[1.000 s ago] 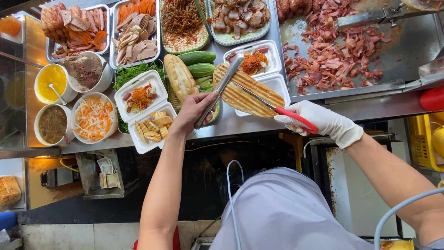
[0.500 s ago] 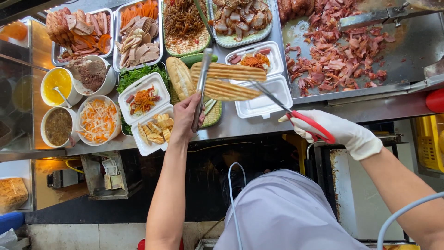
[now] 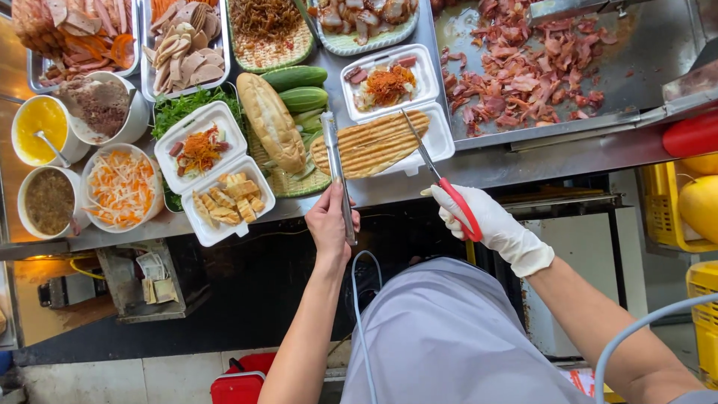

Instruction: Prepare and package takeout food containers with bread, meat, vegetables, and sticky rice.

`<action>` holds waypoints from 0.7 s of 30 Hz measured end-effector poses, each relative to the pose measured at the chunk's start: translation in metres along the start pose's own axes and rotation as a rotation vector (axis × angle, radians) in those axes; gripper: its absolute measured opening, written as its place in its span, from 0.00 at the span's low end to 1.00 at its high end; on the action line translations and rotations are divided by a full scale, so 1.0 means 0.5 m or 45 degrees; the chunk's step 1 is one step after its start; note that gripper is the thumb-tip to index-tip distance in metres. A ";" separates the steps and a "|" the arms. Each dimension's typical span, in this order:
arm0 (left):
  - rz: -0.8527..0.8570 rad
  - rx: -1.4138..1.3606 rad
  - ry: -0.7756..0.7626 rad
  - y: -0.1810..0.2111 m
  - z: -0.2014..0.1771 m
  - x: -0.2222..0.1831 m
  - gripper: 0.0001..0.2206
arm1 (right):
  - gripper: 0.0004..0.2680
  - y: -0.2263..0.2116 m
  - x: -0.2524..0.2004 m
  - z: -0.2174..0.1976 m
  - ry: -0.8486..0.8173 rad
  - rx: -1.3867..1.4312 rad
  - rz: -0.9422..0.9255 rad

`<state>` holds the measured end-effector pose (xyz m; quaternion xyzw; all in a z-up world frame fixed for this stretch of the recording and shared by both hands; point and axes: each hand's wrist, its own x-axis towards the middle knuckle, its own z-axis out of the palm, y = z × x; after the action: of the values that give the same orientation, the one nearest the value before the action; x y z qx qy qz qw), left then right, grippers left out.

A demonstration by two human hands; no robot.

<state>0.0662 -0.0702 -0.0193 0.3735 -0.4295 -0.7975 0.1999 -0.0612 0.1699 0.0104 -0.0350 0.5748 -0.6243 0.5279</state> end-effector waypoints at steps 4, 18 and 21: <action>0.022 0.105 0.040 -0.020 -0.011 0.007 0.15 | 0.17 0.000 0.012 -0.001 0.156 -0.110 0.090; -0.066 0.069 0.010 -0.049 0.001 0.032 0.15 | 0.19 0.037 0.004 -0.029 -0.115 0.204 0.131; -0.111 0.071 0.037 -0.040 0.008 0.030 0.14 | 0.18 0.028 0.002 -0.023 -0.056 0.158 0.175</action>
<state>0.0535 -0.0667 -0.0412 0.4089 -0.4318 -0.7878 0.1606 -0.0603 0.1799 -0.0048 0.0235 0.5243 -0.6201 0.5831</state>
